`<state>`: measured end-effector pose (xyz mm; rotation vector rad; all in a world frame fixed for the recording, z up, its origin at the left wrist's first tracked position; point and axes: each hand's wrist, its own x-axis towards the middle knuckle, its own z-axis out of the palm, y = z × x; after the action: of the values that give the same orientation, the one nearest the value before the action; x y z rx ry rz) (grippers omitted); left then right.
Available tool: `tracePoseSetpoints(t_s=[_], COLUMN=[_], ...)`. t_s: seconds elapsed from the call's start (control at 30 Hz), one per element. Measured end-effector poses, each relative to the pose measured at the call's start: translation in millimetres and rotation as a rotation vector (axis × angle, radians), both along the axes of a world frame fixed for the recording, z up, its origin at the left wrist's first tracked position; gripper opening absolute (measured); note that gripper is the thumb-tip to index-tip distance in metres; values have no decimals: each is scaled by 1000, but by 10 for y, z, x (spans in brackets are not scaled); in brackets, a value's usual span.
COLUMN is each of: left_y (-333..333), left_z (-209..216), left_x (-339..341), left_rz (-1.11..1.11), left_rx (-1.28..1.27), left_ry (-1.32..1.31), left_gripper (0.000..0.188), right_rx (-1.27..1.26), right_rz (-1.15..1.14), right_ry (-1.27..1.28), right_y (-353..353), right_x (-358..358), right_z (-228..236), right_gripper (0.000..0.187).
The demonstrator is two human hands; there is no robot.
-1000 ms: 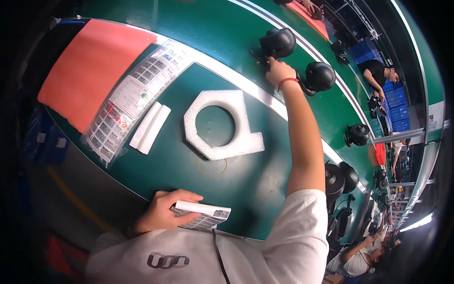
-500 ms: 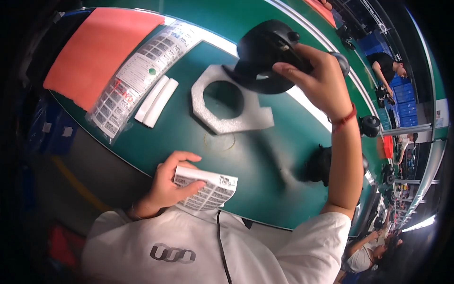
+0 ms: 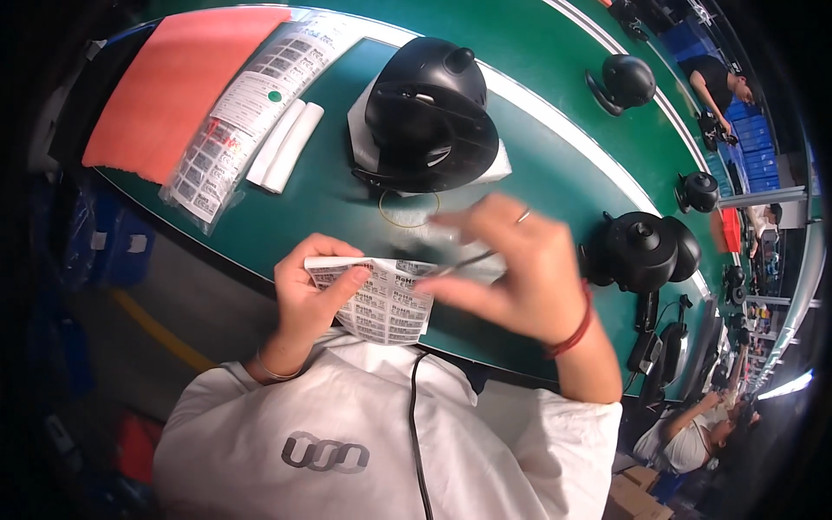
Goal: The recorder is peeling small labels from a sheet and sticking them onto black plastic components using tweezers on an assembly line.
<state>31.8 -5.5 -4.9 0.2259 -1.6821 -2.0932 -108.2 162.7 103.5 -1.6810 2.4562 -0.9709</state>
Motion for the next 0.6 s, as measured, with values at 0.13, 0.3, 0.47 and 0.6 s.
tracePoseSetpoints(t_s=[0.13, 0.3, 0.47, 0.6], left_y=[19, -15, 14, -9], left_z=[17, -2, 13, -21], left_x=[30, 85, 40, 63], left_rz=[20, -23, 0, 36], left_rx=[-108, -204, -189, -113], left_ry=[-9, 14, 35, 46], left_gripper=[14, 14, 14, 18], right_rx=[-35, -107, -118, -150], right_rz=[24, -77, -150, -156], right_ry=[-180, -348, -471, -397], right_y=[149, 143, 137, 231], right_x=[230, 379, 425, 340], right_z=[-359, -424, -378, -364], right_gripper=[25, 12, 13, 11])
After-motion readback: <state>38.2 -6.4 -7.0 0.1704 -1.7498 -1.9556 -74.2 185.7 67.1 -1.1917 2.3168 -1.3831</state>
